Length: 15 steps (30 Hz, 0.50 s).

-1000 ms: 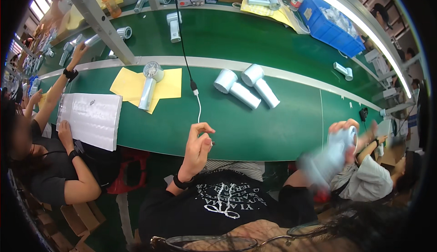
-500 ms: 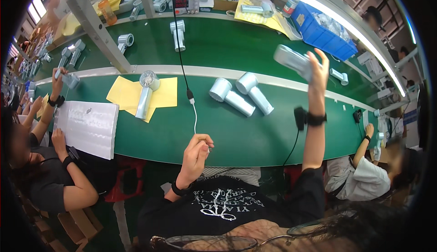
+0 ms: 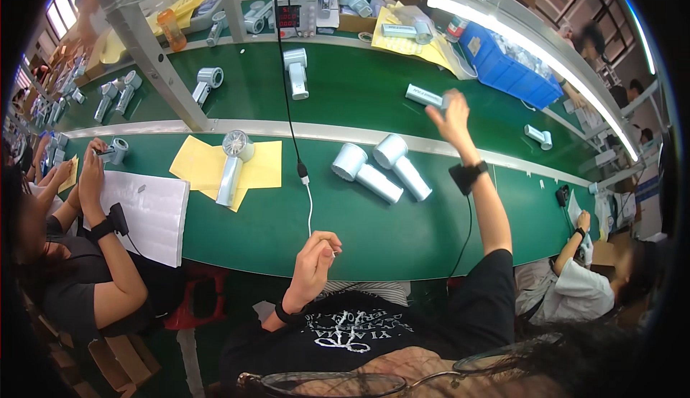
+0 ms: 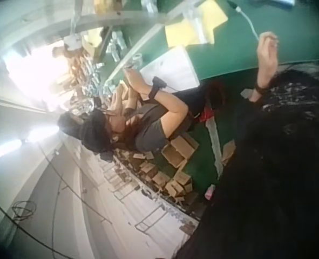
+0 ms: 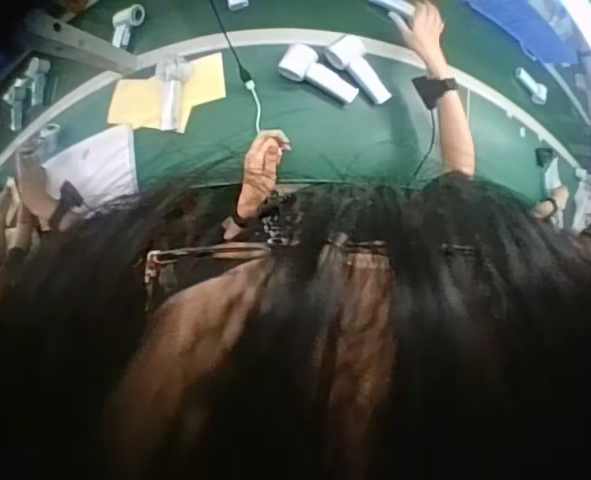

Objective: Assembling components of small handheld fans on a production line.

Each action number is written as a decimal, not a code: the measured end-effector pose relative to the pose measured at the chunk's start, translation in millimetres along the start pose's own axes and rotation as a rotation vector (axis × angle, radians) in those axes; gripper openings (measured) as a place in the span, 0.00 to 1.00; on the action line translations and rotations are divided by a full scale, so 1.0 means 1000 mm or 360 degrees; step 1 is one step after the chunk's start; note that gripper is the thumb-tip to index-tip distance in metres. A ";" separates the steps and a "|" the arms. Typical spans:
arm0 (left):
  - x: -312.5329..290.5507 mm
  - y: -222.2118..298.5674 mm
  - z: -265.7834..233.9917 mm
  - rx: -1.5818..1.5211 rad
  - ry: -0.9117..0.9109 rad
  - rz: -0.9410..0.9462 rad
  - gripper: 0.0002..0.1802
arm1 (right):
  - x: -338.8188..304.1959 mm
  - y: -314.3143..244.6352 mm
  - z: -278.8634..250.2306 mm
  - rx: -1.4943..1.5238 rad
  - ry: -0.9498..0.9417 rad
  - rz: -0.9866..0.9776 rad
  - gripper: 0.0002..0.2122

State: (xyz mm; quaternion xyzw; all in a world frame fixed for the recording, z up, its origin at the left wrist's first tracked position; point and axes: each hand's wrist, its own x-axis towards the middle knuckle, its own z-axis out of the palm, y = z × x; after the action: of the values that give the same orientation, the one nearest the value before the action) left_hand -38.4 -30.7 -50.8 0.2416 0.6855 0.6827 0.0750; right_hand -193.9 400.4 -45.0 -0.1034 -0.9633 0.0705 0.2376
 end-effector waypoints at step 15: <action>0.007 0.016 0.021 0.0033 -0.0139 0.0193 0.14 | -0.147 -0.095 -0.087 0.1286 -0.0571 0.0634 0.22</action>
State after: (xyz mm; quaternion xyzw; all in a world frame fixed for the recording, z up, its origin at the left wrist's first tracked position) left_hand -31.6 -10.0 -35.3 0.3130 0.6727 0.6676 0.0609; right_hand -41.5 282.2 -16.1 -0.1716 -0.8461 0.4997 0.0707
